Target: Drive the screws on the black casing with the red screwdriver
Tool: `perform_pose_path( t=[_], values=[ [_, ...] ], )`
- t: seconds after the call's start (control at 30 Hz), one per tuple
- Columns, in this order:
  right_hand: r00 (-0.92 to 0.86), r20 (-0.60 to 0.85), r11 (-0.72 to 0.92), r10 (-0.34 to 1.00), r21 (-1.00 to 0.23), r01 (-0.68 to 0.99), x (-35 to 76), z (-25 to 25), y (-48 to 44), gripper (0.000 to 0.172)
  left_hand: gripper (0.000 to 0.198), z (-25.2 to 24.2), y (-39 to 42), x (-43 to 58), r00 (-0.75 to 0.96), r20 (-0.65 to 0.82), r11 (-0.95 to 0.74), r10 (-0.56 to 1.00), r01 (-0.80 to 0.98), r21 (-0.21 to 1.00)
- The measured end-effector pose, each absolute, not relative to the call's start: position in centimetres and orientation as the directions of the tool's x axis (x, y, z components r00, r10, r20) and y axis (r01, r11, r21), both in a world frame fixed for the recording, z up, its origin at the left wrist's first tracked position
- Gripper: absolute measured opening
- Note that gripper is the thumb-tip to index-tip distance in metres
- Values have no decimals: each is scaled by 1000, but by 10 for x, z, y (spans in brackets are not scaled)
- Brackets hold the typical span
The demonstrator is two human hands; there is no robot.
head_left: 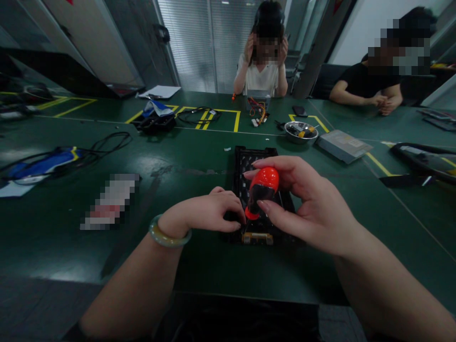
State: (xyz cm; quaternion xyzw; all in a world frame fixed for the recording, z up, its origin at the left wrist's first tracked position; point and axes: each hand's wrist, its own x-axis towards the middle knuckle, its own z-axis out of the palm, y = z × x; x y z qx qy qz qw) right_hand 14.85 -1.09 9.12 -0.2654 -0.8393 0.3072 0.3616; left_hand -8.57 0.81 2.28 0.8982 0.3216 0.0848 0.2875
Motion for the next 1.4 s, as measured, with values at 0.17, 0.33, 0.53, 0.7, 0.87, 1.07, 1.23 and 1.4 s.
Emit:
perform_pose_path(
  t=[0.17,0.33,0.53,0.7,0.87,1.07,1.23,1.4],
  values=[
    [-595,442,664,671,-715,219,148,91,-10,54,18,23,9,-86,769,-57,-613,637,549,568],
    [-589,454,664,669,-722,197,149,91,-10,53,17,22,9,-86,776,-45,-623,629,538,568],
    [-578,458,662,675,-723,200,150,91,-9,54,15,21,9,-87,779,-52,-626,625,540,562],
    [-593,450,662,668,-723,198,148,90,-9,53,15,21,9,-87,780,-46,-633,624,540,555],
    [-588,452,661,671,-724,197,150,90,-9,55,14,21,9,-87,794,-36,-658,607,526,539],
    [-588,448,661,673,-721,208,148,90,-9,55,15,23,8,-85,794,-19,-675,607,528,516],
    [-590,446,660,673,-722,207,148,91,-10,54,17,23,8,-83,795,-21,-676,606,529,514],
    [-576,452,659,681,-722,213,150,93,-10,53,16,22,9,-84,796,-25,-674,605,529,515]
  ],
)
